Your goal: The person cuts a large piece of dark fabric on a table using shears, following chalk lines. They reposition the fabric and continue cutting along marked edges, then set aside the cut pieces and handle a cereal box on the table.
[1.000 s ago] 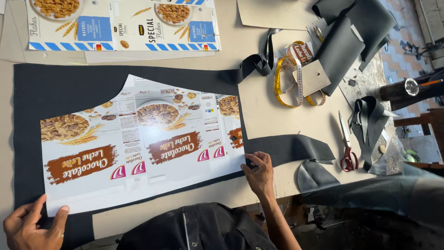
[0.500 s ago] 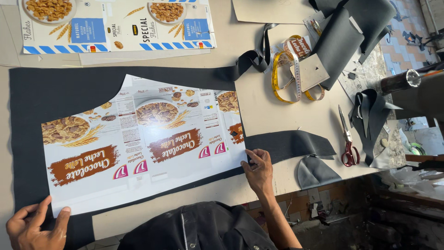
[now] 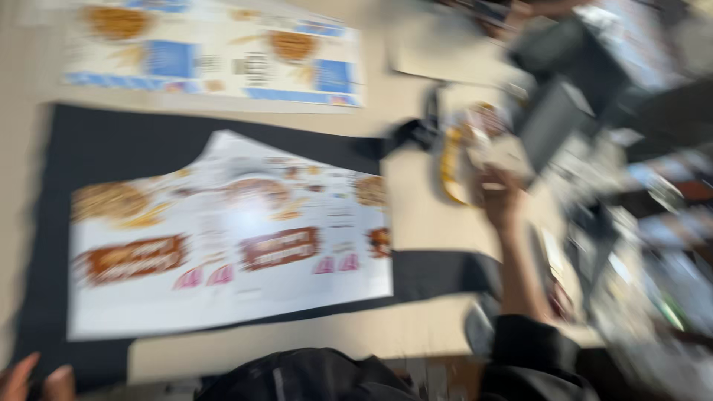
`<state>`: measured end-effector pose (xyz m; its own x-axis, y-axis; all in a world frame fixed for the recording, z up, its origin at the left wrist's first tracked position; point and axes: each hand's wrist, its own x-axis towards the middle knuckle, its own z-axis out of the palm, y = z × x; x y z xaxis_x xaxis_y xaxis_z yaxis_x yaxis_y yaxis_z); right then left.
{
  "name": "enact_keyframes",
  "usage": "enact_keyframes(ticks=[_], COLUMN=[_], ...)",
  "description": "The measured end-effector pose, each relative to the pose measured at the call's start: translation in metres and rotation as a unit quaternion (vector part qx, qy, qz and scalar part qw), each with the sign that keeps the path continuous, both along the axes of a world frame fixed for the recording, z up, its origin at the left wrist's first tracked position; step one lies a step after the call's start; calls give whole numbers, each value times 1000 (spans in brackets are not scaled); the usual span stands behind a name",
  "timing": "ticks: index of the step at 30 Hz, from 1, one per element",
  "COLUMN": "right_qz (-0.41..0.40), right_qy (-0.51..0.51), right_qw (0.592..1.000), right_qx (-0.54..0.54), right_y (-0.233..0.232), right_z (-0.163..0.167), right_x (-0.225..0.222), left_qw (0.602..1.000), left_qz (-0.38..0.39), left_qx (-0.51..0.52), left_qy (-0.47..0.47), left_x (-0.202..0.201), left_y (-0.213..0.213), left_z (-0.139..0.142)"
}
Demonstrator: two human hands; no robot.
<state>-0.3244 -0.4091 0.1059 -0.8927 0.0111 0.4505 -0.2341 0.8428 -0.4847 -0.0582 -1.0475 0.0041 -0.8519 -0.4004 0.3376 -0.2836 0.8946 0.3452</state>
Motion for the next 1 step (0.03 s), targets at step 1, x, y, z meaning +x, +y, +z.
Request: enact_keyframes(ticks=[1], right_qz=[81], right_qy=[133], right_qw=[983], right_qx=[102], right_y=[-5], right_z=[18], right_x=[-22], left_qw=[999], left_qz=[24], left_qx=[-1], left_qy=[30], left_x=[19], left_y=[2], left_z=[6])
